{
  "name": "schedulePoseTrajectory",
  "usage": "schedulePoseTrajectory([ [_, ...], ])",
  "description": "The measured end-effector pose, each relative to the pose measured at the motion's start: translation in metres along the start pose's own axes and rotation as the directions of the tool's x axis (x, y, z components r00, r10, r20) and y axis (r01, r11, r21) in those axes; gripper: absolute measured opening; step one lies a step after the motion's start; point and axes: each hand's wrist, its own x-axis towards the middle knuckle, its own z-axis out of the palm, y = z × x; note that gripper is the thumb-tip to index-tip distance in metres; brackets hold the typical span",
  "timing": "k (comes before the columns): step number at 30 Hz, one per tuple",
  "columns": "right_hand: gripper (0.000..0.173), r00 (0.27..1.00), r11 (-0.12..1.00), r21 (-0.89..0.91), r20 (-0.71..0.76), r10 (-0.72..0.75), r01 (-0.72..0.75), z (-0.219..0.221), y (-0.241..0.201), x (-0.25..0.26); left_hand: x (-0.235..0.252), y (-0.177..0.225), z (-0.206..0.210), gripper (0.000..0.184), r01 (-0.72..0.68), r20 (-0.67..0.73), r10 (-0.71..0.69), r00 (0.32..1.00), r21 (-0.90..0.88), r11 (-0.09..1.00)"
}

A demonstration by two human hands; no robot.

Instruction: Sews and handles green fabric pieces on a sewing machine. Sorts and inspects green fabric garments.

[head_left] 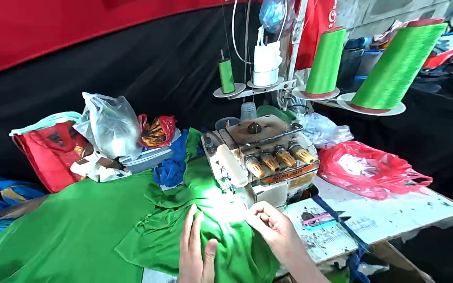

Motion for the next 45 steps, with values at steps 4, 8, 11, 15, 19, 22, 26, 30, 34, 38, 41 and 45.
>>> schedulePoseTrajectory([
  [4, 0.008, 0.998, 0.979, 0.196, -0.016, 0.064, -0.059, -0.004, 0.003, 0.002, 0.028, -0.027, -0.014, 0.062, 0.078, 0.151, -0.056, 0.987, -0.144, 0.986],
  [8, 0.012, 0.962, 0.854, 0.442, 0.126, 0.242, -0.273, -0.005, 0.000, -0.013, 0.067, -0.052, -0.030, 0.042, 0.027, 0.271, 0.021, 0.962, -0.173, 0.985],
  [11, 0.020, 0.917, 0.844, 0.376, 0.265, 0.298, -0.383, 0.000, -0.006, -0.030, 0.086, -0.059, -0.034, 0.034, -0.153, 0.270, 0.166, 0.948, -0.067, 0.986],
  [15, 0.035, 0.958, 0.950, 0.200, 0.210, 0.197, -0.239, 0.009, -0.002, -0.049, 0.072, -0.025, -0.033, 0.027, -0.249, 0.096, 0.230, 0.968, 0.315, 0.916],
  [19, 0.032, 0.992, 0.928, -0.349, 0.060, -0.115, 0.129, 0.003, 0.014, -0.047, 0.007, 0.026, -0.019, 0.011, -0.195, -0.033, 0.206, 0.978, 0.218, 0.956],
  [22, 0.037, 0.978, 0.806, -0.556, 0.099, -0.181, 0.205, 0.007, 0.018, -0.043, -0.036, 0.035, 0.002, 0.006, -0.108, 0.002, 0.108, 0.994, 0.029, 0.994],
  [26, 0.032, 0.964, 0.742, -0.622, 0.083, -0.253, 0.248, 0.020, 0.027, -0.040, -0.045, 0.028, 0.010, 0.008, -0.044, -0.017, 0.044, 0.999, -0.026, 0.999],
  [30, 0.024, 0.960, 0.778, -0.569, 0.075, -0.271, 0.264, 0.024, 0.031, -0.041, -0.036, 0.028, 0.009, 0.017, 0.009, -0.046, -0.008, 0.999, 0.019, 1.000],
  [34, 0.012, 0.969, 0.919, -0.310, 0.117, -0.216, 0.242, 0.017, 0.018, -0.047, -0.031, 0.025, 0.012, 0.026, 0.013, -0.061, -0.007, 0.998, 0.095, 0.995],
  [38, 0.008, 0.986, 0.993, 0.050, 0.124, -0.114, 0.108, 0.016, 0.005, -0.062, -0.031, 0.029, 0.008, 0.015, -0.032, 0.009, 0.032, 0.999, 0.036, 0.999],
  [41, 0.022, 0.992, 0.978, 0.200, 0.123, 0.032, -0.057, 0.012, -0.003, -0.067, -0.034, 0.027, 0.000, 0.009, -0.098, 0.070, 0.103, 0.992, -0.070, 0.993],
  [45, 0.028, 0.948, 0.926, 0.255, 0.224, 0.225, -0.280, 0.003, -0.014, -0.072, -0.037, 0.032, -0.015, 0.010, -0.042, 0.084, 0.061, 0.995, -0.212, 0.976],
])
